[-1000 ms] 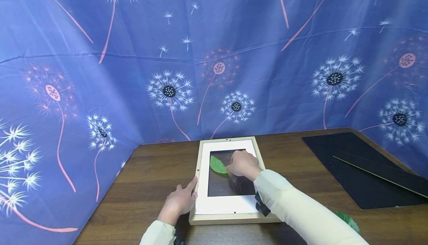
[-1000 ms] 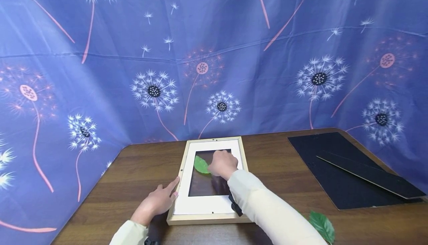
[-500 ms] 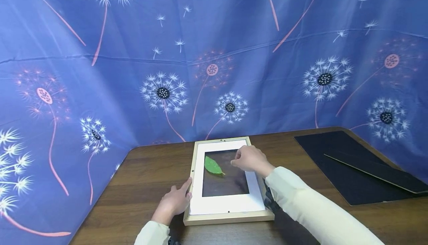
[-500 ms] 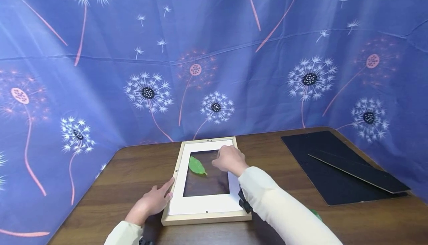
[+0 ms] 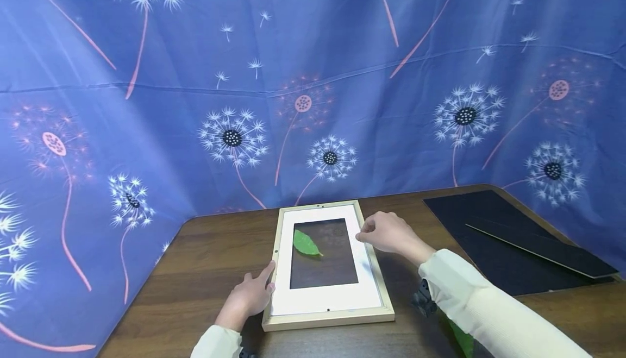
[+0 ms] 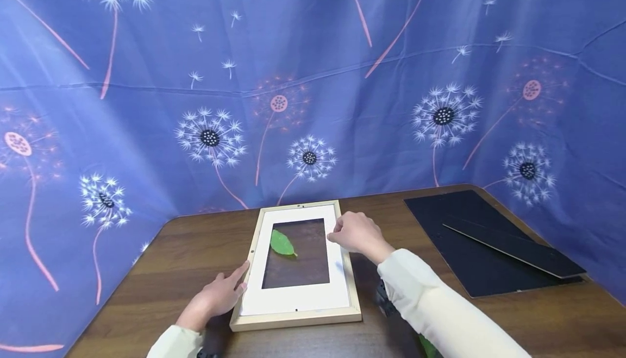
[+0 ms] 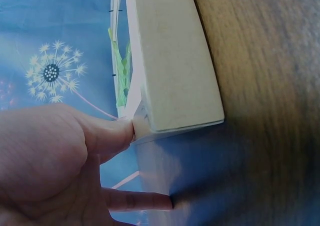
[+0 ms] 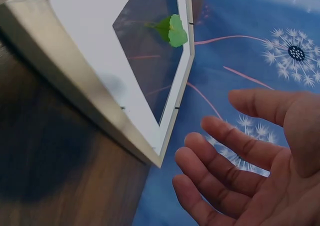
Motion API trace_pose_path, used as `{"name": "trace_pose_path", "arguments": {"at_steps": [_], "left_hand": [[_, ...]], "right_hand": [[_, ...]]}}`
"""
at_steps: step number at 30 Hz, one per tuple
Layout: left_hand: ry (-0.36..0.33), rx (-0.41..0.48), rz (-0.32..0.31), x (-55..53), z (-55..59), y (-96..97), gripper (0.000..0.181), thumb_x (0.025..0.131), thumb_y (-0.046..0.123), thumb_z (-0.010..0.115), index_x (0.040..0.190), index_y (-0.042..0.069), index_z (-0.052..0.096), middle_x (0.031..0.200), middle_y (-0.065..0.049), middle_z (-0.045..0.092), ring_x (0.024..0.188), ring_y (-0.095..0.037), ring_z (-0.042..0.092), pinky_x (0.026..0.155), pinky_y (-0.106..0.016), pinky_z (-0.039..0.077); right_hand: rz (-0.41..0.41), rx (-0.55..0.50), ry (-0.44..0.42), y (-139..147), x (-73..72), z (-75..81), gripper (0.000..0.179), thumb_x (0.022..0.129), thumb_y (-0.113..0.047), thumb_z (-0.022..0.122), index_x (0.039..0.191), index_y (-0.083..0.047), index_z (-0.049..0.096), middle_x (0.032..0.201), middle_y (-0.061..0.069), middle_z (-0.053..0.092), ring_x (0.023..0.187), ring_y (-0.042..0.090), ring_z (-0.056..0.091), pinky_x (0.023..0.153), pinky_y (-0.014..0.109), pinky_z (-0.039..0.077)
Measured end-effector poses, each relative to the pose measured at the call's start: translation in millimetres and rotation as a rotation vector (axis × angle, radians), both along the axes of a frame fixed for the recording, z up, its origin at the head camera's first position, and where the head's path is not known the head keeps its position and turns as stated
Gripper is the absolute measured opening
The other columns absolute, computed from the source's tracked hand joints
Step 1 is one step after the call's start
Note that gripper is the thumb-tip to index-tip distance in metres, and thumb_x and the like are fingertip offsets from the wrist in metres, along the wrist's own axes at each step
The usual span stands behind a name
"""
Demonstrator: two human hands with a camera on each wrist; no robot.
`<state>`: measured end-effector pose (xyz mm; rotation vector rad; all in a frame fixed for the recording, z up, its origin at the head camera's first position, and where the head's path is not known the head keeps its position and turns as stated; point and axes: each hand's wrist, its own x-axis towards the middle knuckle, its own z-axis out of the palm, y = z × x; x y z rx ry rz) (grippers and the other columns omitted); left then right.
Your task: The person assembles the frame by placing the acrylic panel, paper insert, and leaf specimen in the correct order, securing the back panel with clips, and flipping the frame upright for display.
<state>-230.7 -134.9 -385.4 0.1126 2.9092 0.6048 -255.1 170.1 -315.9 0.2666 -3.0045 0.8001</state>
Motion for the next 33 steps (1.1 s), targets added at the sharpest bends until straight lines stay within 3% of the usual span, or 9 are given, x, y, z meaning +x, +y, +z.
{"name": "trace_pose_path", "arguments": {"at_steps": [8, 20, 33], "left_hand": [[-0.005, 0.007, -0.004, 0.6, -0.4, -2.1, 0.051, 0.105, 0.018, 0.050, 0.153, 0.007, 0.042, 0.139, -0.051, 0.035, 0.117, -0.072, 0.045, 0.099, -0.076, 0.038], [-0.005, 0.003, -0.003, -0.6, -1.9, -0.5, 0.051, 0.105, 0.019, 0.050, 0.154, 0.007, 0.042, 0.140, -0.051, 0.035, 0.118, -0.072, 0.045, 0.099, -0.076, 0.037], [-0.001, -0.009, -0.014, -1.1, -1.2, -0.1, 0.051, 0.105, 0.018, 0.049, 0.154, 0.006, 0.041, 0.137, -0.051, 0.037, 0.116, -0.071, 0.046, 0.098, -0.076, 0.038]], "right_hand": [[0.025, -0.011, 0.023, 21, 16.6, -3.9, 0.016, 0.093, -0.027, 0.073, 0.092, -0.012, 0.077, 0.089, -0.003, 0.072, 0.082, 0.018, 0.064, 0.071, 0.044, 0.052], [0.033, -0.051, 0.022, 57, 38.3, -9.2, 0.018, 0.093, -0.028, 0.072, 0.096, -0.011, 0.076, 0.086, -0.003, 0.070, 0.077, 0.015, 0.062, 0.065, 0.038, 0.050], [0.020, -0.057, 0.007, 95, 60.3, -17.6, 0.023, 0.097, -0.034, 0.069, 0.103, -0.012, 0.076, 0.095, -0.003, 0.072, 0.087, 0.017, 0.067, 0.071, 0.041, 0.054]]}}
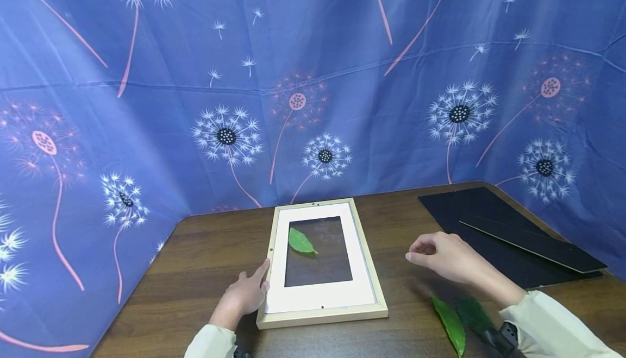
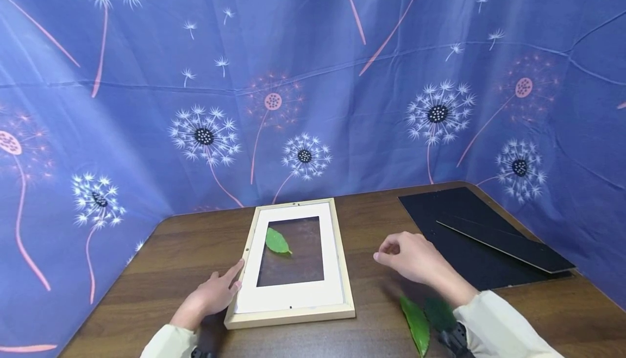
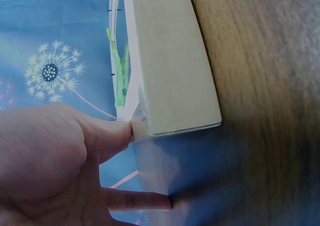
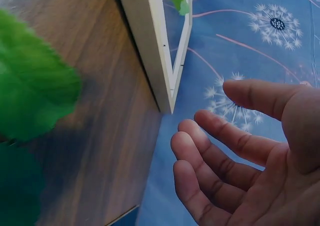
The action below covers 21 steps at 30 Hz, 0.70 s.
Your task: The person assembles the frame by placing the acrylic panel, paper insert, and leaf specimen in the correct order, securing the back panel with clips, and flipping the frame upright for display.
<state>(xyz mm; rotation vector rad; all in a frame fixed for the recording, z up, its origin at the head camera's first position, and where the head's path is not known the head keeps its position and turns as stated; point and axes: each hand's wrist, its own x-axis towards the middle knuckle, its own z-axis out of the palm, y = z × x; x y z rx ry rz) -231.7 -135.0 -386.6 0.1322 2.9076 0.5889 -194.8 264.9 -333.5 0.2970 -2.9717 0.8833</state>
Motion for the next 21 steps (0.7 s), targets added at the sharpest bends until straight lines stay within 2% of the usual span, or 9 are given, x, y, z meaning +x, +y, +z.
{"name": "trace_pose_path", "arguments": {"at_steps": [7, 14, 21], "left_hand": [[-0.002, 0.015, 0.008, 1.8, 0.8, 1.3, 0.051, 0.105, 0.018, 0.049, 0.154, 0.006, 0.041, 0.138, -0.051, 0.036, 0.117, -0.072, 0.045, 0.098, -0.076, 0.037], [0.002, 0.018, 0.007, 2.0, 0.6, 0.6, 0.051, 0.105, 0.018, 0.049, 0.154, 0.005, 0.041, 0.137, -0.052, 0.036, 0.116, -0.072, 0.045, 0.098, -0.076, 0.037], [0.007, 0.020, 0.005, 0.8, -1.6, 0.2, 0.051, 0.105, 0.018, 0.049, 0.154, 0.006, 0.041, 0.138, -0.051, 0.035, 0.116, -0.072, 0.045, 0.099, -0.076, 0.037]], "right_hand": [[-0.019, 0.024, -0.023, 17, 9.8, -9.8, 0.026, 0.097, -0.035, 0.070, 0.104, -0.011, 0.074, 0.093, -0.003, 0.068, 0.086, 0.016, 0.062, 0.068, 0.038, 0.051], [-0.024, -0.049, -0.104, 30, 22.7, -20.8, 0.034, 0.097, -0.033, 0.070, 0.113, -0.003, 0.068, 0.088, -0.002, 0.065, 0.081, 0.015, 0.060, 0.065, 0.036, 0.050], [-0.034, -0.066, -0.133, 39, 38.4, -33.3, 0.033, 0.098, -0.030, 0.068, 0.114, -0.001, 0.067, 0.083, -0.004, 0.062, 0.078, 0.014, 0.058, 0.064, 0.032, 0.048]]}}
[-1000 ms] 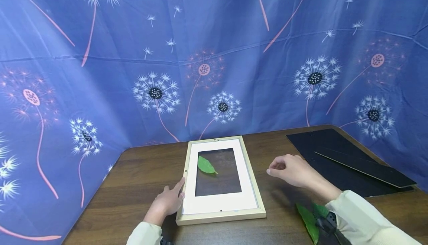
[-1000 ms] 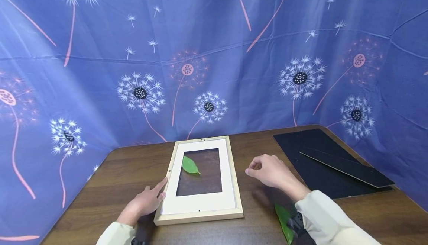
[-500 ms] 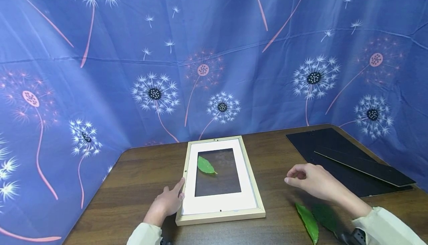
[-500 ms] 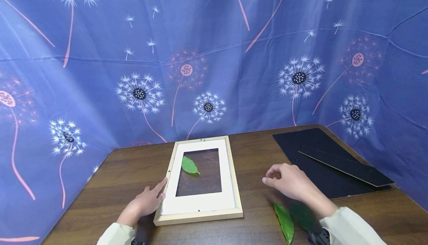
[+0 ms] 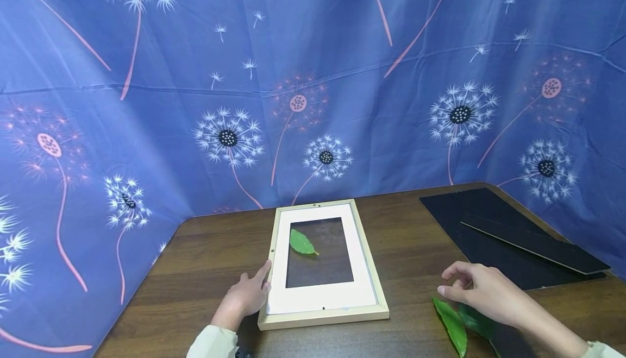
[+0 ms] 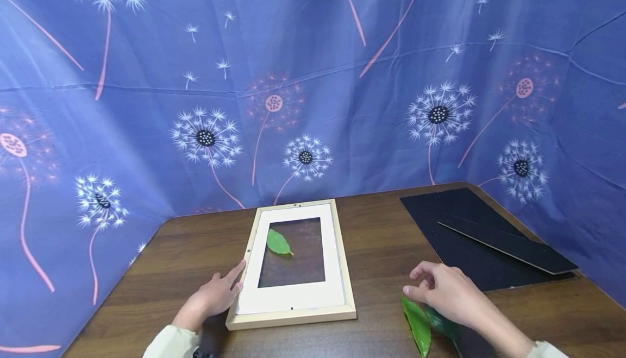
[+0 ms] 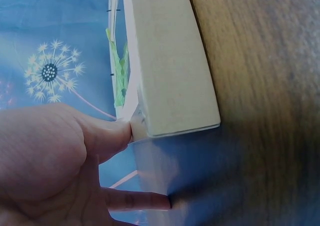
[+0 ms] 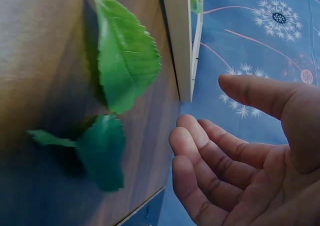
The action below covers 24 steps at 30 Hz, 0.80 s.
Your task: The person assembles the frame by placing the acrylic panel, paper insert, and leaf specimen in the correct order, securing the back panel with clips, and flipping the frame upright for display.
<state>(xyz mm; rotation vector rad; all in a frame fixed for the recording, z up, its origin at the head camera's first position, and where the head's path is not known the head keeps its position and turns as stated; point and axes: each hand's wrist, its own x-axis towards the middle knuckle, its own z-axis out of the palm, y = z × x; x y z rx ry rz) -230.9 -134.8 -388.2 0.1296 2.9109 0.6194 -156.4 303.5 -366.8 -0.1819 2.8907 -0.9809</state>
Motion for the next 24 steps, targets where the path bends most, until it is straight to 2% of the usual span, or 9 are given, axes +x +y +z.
{"name": "trace_pose_path", "arguments": {"at_steps": [6, 10, 17, 24], "left_hand": [[-0.006, 0.001, -0.002, 0.7, -0.1, 0.8, 0.051, 0.104, 0.018, 0.049, 0.154, 0.006, 0.041, 0.138, -0.052, 0.035, 0.117, -0.072, 0.044, 0.099, -0.077, 0.036], [-0.009, -0.004, 0.002, 1.2, 1.0, 1.1, 0.051, 0.105, 0.018, 0.049, 0.154, 0.006, 0.041, 0.138, -0.052, 0.035, 0.117, -0.072, 0.045, 0.099, -0.076, 0.037], [0.000, -0.008, 0.003, 1.3, 3.2, 1.4, 0.051, 0.104, 0.017, 0.049, 0.153, 0.005, 0.042, 0.137, -0.051, 0.036, 0.116, -0.071, 0.047, 0.099, -0.075, 0.038], [0.004, -0.007, 0.002, 1.8, 3.3, 1.9, 0.051, 0.104, 0.017, 0.049, 0.153, 0.005, 0.042, 0.137, -0.051, 0.037, 0.115, -0.071, 0.047, 0.099, -0.075, 0.037]], "right_hand": [[-0.001, 0.007, -0.030, 6, 11.5, -8.2, 0.031, 0.100, -0.030, 0.066, 0.113, -0.002, 0.067, 0.085, -0.005, 0.061, 0.077, 0.010, 0.055, 0.064, 0.030, 0.048], [-0.021, 0.012, -0.055, 7, 16.7, -13.4, 0.028, 0.100, -0.029, 0.066, 0.110, -0.004, 0.067, 0.084, -0.005, 0.060, 0.077, 0.013, 0.054, 0.064, 0.032, 0.047], [-0.053, -0.003, -0.149, 8, 25.5, -25.0, 0.019, 0.099, -0.029, 0.066, 0.101, -0.009, 0.068, 0.081, -0.004, 0.061, 0.074, 0.017, 0.054, 0.064, 0.036, 0.045], [0.034, -0.115, -0.228, 15, 34.0, -39.2, 0.020, 0.101, -0.030, 0.063, 0.098, -0.010, 0.066, 0.076, -0.003, 0.055, 0.064, 0.015, 0.050, 0.055, 0.030, 0.039]]}}
